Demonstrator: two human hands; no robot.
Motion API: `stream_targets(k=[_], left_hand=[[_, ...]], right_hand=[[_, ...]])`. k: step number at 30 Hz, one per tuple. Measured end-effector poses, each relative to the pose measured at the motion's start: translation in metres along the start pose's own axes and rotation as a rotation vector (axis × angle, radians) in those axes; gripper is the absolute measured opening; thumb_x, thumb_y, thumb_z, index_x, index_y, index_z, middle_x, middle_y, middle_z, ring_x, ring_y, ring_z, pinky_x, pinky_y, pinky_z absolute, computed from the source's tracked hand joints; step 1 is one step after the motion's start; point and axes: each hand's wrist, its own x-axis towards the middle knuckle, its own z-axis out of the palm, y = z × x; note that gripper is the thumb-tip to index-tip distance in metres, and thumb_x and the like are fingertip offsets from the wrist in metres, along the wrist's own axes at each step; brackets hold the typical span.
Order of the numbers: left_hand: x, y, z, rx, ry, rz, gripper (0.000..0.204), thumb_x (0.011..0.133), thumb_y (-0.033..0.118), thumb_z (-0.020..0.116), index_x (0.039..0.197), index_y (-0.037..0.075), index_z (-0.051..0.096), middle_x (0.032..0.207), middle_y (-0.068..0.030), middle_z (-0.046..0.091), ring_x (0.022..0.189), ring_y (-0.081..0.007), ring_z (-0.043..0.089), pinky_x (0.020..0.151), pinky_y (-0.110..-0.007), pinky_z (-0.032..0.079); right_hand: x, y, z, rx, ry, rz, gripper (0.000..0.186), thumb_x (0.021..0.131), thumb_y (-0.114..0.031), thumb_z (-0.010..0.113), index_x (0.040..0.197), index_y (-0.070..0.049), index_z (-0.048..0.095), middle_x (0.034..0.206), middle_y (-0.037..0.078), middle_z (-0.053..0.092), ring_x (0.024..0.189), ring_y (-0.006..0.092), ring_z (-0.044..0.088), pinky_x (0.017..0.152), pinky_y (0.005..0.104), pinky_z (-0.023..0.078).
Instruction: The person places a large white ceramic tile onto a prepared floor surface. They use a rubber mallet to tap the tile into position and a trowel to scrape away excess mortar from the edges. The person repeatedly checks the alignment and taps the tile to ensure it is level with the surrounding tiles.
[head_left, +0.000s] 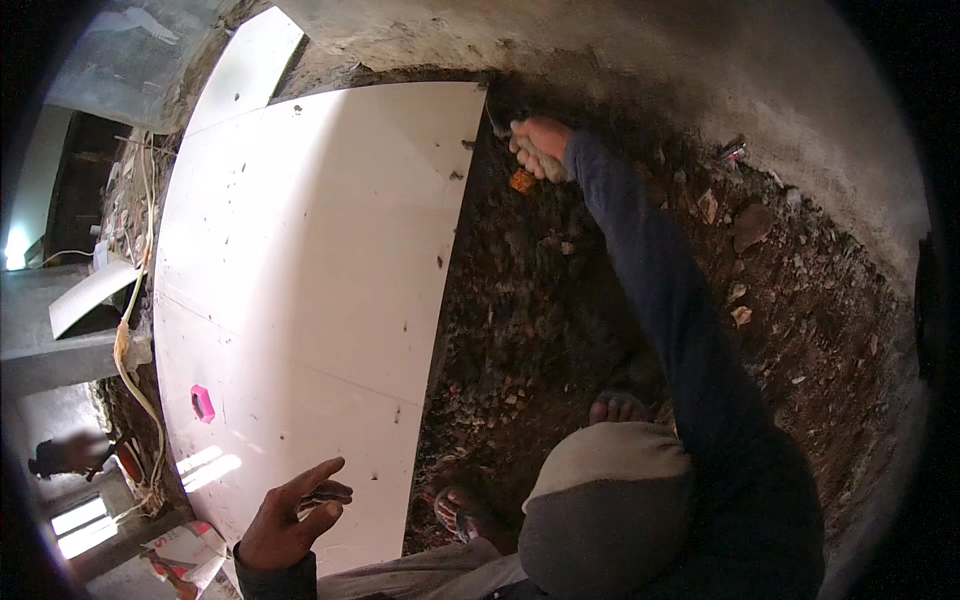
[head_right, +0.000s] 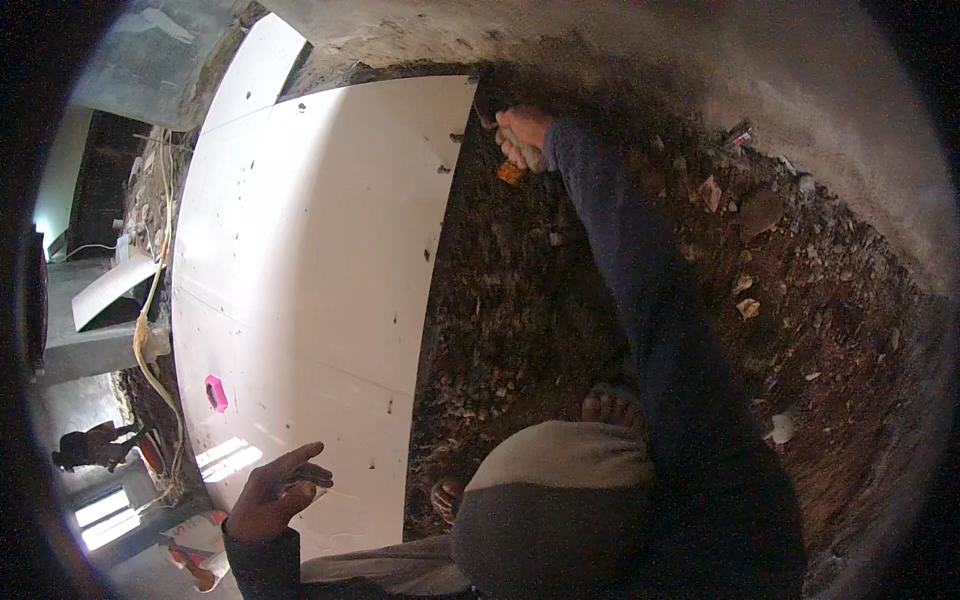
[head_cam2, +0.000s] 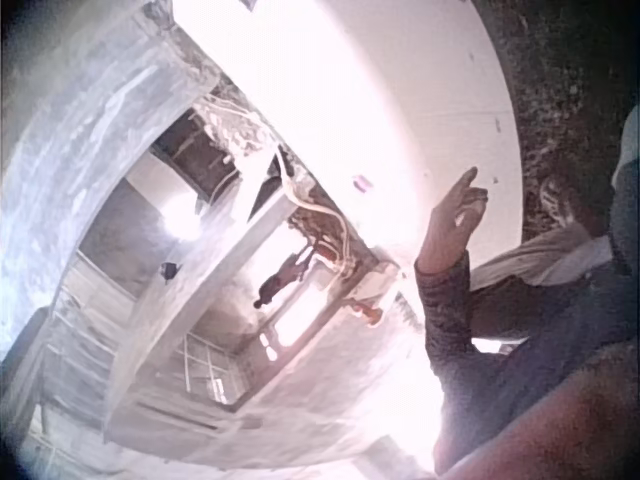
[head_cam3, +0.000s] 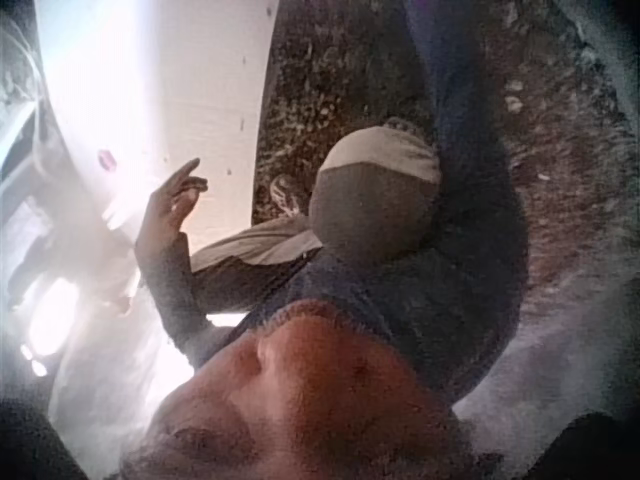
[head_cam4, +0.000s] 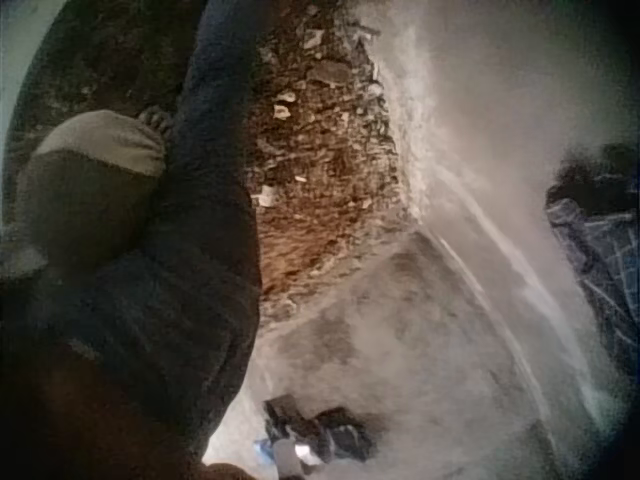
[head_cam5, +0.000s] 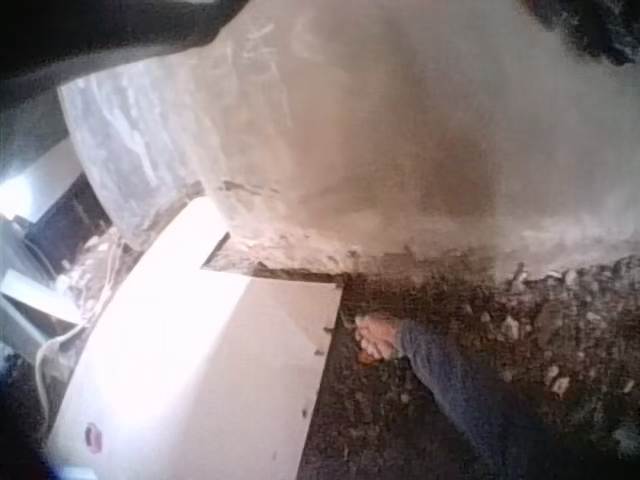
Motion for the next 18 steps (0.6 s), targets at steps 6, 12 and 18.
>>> stream_targets(k=[6,12,18], left_hand=[[0.008,0.020,0.009,0.039,-0.082,0.084,0.057,0.098,0.017,0.065,0.147,-0.004,0.045,0.115,-0.0210,0.069,0.111,-0.0261,0.066,0.101,-0.040,0.049],[0.025,0.021,0.009,0.144,-0.049,0.071,0.056,0.099,0.019,0.065,0.146,-0.003,0.046,0.113,-0.0214,0.070,0.110,-0.0253,0.065,0.100,-0.039,0.050],[0.006,0.015,0.006,0.101,0.007,0.109,0.057,0.099,0.021,0.065,0.146,-0.003,0.046,0.109,-0.0212,0.071,0.106,-0.0275,0.068,0.098,-0.042,0.052]], right_hand=[[-0.032,0.050,0.059,0.184,-0.094,0.034,0.047,0.105,-0.052,0.043,0.106,-0.006,0.055,0.073,0.002,0.052,0.053,0.0131,0.047,0.048,0.0363,0.045],[-0.068,0.061,0.065,0.129,0.068,-0.113,0.047,0.103,-0.051,0.047,0.095,-0.006,0.056,0.074,0.004,0.055,0.052,0.0156,0.051,0.047,0.0353,0.047],[-0.031,0.073,0.070,0.137,-0.039,-0.038,0.042,0.102,-0.050,0.047,0.089,-0.011,0.054,0.068,0.003,0.052,0.052,0.0174,0.051,0.046,0.0384,0.046]])
